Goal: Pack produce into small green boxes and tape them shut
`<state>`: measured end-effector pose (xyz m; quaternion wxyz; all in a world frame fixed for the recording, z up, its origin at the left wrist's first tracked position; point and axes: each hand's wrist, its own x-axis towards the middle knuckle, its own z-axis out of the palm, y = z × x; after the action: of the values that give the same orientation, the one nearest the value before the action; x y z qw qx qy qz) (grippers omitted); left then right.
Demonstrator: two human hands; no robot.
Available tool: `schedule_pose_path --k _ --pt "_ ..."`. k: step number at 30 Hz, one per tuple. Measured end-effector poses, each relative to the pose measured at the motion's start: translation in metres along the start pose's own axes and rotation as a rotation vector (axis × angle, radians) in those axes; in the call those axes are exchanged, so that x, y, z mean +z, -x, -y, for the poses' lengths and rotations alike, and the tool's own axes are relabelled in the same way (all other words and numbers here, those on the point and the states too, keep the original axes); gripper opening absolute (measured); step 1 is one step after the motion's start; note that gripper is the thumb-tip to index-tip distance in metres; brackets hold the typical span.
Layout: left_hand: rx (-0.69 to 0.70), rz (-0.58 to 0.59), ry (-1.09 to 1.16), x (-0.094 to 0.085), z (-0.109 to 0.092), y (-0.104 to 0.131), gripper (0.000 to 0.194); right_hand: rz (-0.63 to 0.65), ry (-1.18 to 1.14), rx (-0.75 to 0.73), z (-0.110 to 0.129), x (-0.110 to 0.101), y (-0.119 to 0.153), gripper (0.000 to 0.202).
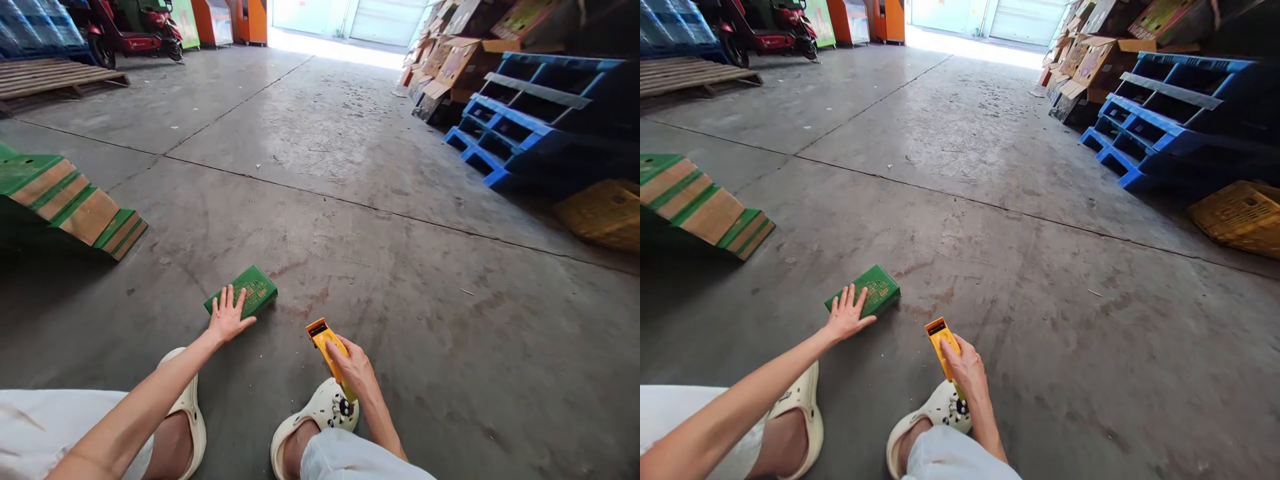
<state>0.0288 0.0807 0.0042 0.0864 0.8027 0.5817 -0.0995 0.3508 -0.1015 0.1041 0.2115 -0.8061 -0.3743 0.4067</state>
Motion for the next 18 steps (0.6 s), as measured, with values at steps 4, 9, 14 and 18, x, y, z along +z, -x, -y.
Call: schedule_pose_path --k 4,9,14,18 --pt "0.062 -0.080 -0.042 0.012 -0.025 -0.006 0.098 0.023 0.038 0.022 0.002 0.002 -0.002 0.069" --pt "0.049 -0.073 -0.031 0.004 -0.041 -0.033 0.116 0.029 0.008 0.023 0.005 0.003 -0.001 0.067" --pt "0.094 -0.002 -0.043 -0.004 -0.043 -0.036 0.126 0.043 -0.051 0.012 0.009 0.006 -0.002 0.062" --pt "0.307 -0.024 -0.015 -0.014 -0.057 -0.043 0.115 0.069 -0.083 -0.007 0.011 0.008 0.000 0.058"
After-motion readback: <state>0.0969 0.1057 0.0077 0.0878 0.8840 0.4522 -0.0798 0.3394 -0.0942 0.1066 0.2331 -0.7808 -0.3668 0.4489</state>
